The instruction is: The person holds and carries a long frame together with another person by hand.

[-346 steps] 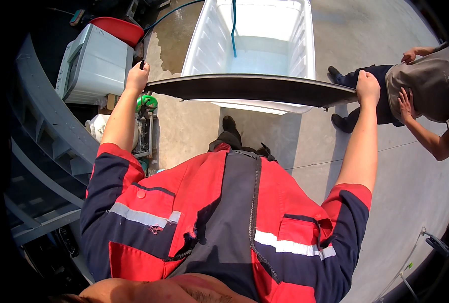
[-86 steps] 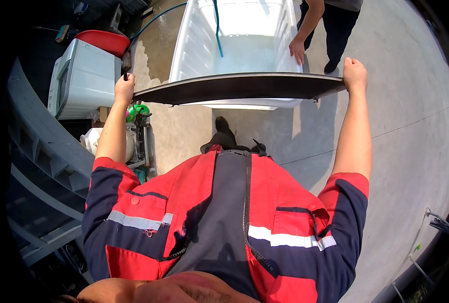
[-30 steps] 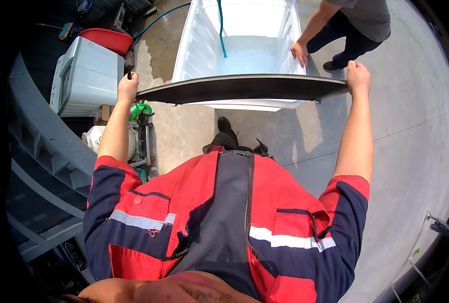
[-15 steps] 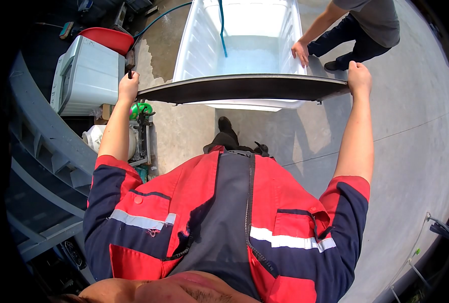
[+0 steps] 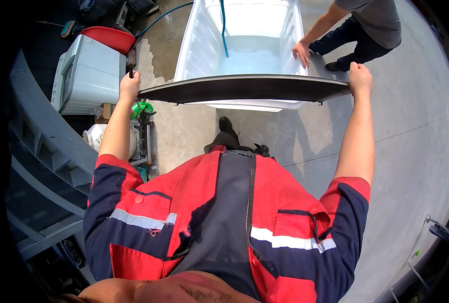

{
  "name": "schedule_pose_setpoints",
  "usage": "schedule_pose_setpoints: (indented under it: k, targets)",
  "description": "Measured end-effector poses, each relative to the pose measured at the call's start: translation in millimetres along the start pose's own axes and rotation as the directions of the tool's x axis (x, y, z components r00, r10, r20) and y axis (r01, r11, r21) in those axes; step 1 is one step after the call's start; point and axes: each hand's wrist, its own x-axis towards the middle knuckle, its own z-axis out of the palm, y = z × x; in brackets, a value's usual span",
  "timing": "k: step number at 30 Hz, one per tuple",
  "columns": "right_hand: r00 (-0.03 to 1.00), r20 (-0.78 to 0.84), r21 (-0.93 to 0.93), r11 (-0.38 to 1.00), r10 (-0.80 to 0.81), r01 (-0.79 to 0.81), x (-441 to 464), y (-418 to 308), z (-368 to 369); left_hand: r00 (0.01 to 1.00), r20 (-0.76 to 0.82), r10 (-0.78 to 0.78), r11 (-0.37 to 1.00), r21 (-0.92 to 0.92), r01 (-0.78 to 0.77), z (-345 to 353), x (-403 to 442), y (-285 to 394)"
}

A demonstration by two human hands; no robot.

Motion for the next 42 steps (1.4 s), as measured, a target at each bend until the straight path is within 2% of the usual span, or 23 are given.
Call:
schedule_pose_setpoints:
  k: [19,42]
  targets:
    - [1.0,-0.007,-0.004,1.0,-0.016,0.016,2,3,1,1.0,-0.022,0.02,0.999,0.037,-0.019,2,1,-3]
    - [1.0,0.003,0.011,1.0,0.005,-0.005,0,0,0,1.0,-0.016,0.023,0.999,-0.023,-0.023,-3,-4,9]
